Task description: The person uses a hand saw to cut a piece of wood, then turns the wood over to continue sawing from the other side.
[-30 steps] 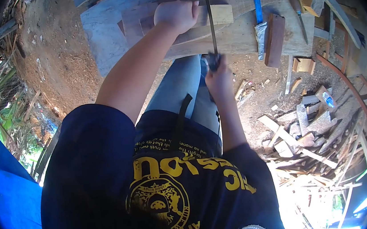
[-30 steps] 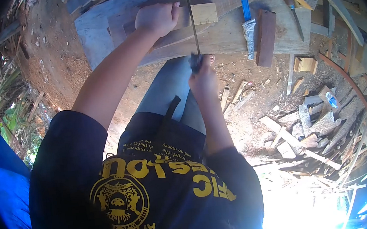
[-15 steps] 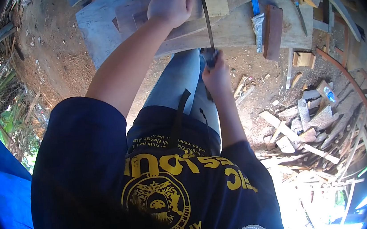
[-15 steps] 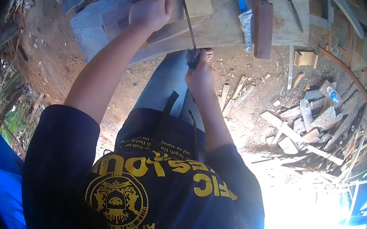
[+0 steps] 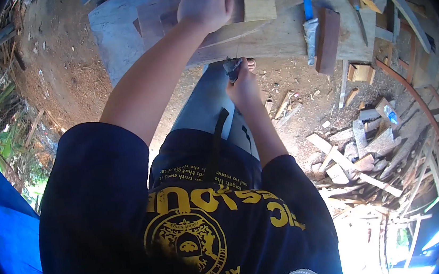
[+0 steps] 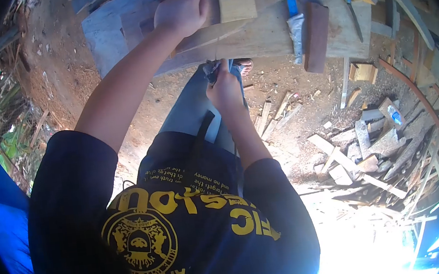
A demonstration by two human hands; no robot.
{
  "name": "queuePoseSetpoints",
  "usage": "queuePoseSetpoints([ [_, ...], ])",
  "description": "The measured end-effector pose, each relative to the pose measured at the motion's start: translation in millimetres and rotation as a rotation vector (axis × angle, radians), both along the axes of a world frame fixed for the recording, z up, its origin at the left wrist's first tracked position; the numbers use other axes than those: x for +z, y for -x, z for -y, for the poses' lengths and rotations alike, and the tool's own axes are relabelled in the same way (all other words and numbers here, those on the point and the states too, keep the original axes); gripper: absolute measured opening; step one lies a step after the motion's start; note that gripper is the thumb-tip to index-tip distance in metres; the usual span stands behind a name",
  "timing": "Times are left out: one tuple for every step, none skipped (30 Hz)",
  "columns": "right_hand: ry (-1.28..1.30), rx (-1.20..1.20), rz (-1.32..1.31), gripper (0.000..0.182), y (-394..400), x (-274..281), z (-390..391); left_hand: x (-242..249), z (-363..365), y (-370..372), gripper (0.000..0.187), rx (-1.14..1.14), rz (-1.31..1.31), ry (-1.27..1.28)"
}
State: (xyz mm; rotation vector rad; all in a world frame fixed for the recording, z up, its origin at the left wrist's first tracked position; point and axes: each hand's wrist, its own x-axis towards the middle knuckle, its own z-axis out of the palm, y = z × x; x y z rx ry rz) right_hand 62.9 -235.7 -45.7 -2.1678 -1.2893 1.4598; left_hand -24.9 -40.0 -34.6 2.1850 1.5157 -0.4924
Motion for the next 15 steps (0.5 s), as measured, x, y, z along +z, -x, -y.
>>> queuePoseSetpoints([
  [-0.104,-0.100,-0.036,0.051,8,-3,4,-2,-1,1,0.055,0.015,-0.009,-0.001],
  [-0.099,-0.086,-0.046,0.051,6,-7,9,-5,0,3,0.055,0.005,0.027,-0.020],
  [-0.094,-0.167,-0.061,0.045,-4,-4,12,-6,2,4,0.055,-0.007,0.066,-0.038],
  [-0.087,-0.254,-0.069,0.038,-13,0,19,0,3,5,0.055,-0.001,0.066,-0.029],
  [-0.128,-0.252,-0.106,0.036,-19,6,27,7,-1,2,0.047,0.048,0.049,0.042],
  [-0.134,-0.258,-0.094,0.036,-25,16,34,13,-5,-2,0.043,0.093,0.036,0.107],
  [-0.089,-0.231,-0.087,0.036,-32,29,42,13,-5,-5,0.043,0.087,0.048,0.103],
  [-0.046,-0.202,-0.082,0.036,-38,44,50,11,-5,-5,0.044,0.065,0.050,0.077],
  [-0.013,-0.195,-0.076,0.036,-43,54,64,8,-3,-3,0.045,0.046,0.052,0.050],
  [0.022,-0.185,-0.070,0.035,-48,62,81,4,-1,0,0.048,0.030,0.053,0.025],
  [0.018,-0.184,-0.062,0.035,-52,69,97,0,1,3,0.051,0.013,0.054,0.002],
  [0.091,-0.222,-0.060,0.036,-57,75,114,-3,3,5,0.055,-0.006,0.056,-0.022],
  [0.162,-0.262,-0.059,0.037,-62,79,128,-4,4,5,0.055,-0.010,0.066,-0.025],
  [0.155,-0.269,-0.050,0.037,-67,80,140,-4,4,5,0.055,-0.010,0.066,-0.052],
  [0.190,-0.282,-0.017,0.037,-72,84,145,-3,5,4,0.055,-0.012,0.066,-0.080],
])
